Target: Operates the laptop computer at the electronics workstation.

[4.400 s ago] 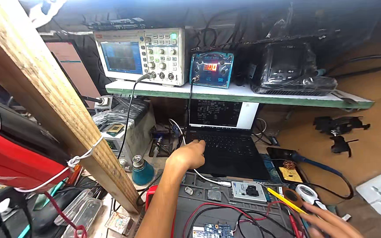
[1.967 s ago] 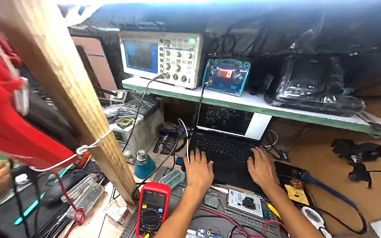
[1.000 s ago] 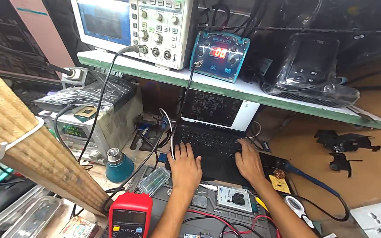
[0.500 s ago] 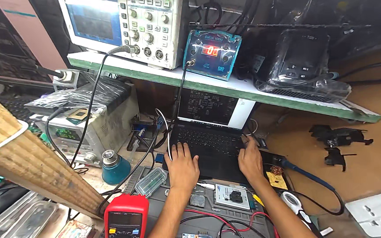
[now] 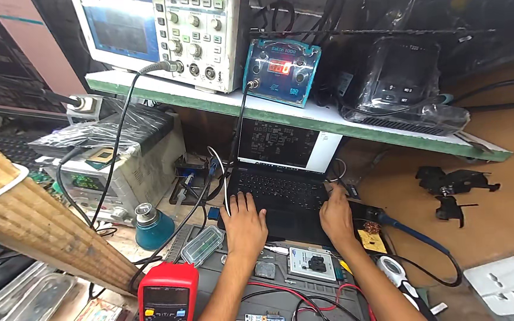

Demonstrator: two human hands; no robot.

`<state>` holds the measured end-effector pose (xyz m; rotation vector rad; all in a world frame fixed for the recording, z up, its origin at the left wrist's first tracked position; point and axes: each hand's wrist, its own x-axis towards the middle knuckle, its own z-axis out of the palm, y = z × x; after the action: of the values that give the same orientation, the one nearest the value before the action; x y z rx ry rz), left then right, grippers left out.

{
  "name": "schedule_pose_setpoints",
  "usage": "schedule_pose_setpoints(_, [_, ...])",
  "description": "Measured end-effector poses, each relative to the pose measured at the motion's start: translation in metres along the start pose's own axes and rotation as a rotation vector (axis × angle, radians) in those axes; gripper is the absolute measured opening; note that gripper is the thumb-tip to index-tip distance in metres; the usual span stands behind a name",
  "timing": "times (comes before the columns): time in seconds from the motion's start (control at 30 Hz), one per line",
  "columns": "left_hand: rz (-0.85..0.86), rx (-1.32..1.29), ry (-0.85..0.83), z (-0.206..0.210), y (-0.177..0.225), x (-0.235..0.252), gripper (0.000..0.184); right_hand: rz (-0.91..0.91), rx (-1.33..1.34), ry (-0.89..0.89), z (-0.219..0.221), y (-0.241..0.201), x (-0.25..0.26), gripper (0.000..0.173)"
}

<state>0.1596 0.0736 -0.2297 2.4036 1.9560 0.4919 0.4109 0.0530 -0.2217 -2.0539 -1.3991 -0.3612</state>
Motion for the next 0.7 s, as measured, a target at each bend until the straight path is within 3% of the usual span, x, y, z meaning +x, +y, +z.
schedule_pose_setpoints(0.17, [0.002,-0.003,0.0,-0.0001,-0.0001,-0.0006,0.069,0.003,0.003,0.029,-0.0019,0.0004,0.0005,0.032])
schedule_pose_setpoints(0.7, [0.008,0.001,0.016,0.0005,-0.0006,-0.0006,0.068,-0.008,0.006,0.034,-0.0006,0.0033,0.0004,0.031])
